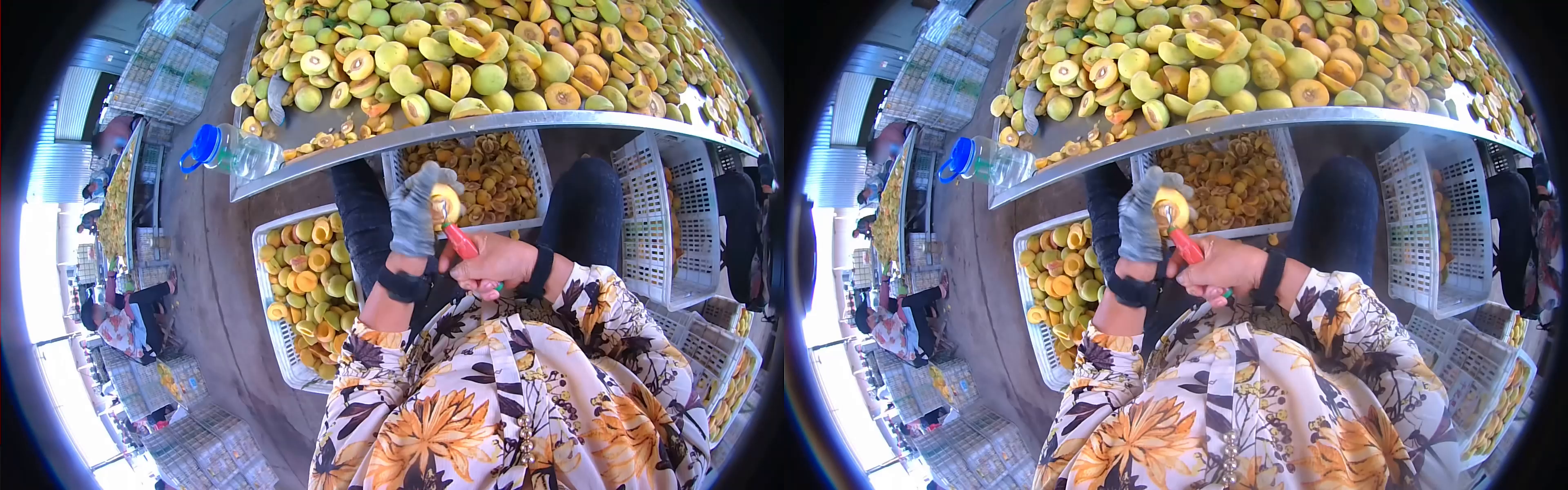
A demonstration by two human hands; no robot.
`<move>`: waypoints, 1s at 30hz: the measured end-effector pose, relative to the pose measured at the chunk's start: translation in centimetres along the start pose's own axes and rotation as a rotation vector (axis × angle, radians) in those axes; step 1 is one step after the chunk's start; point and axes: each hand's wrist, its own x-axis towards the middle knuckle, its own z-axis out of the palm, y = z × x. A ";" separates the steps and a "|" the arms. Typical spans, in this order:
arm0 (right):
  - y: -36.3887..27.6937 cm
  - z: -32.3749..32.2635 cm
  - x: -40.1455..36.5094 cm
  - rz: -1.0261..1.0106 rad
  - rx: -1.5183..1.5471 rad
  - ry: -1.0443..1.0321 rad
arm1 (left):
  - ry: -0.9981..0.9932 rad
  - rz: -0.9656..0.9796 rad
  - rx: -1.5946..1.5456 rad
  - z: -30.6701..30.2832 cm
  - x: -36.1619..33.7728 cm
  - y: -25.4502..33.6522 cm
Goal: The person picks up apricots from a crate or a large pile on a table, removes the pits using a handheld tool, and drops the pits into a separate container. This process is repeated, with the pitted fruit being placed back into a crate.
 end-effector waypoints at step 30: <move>-1.4 -7.2 3.8 -0.279 -1.535 0.675 | 0.617 0.364 0.893 -19.5 -4.6 -0.9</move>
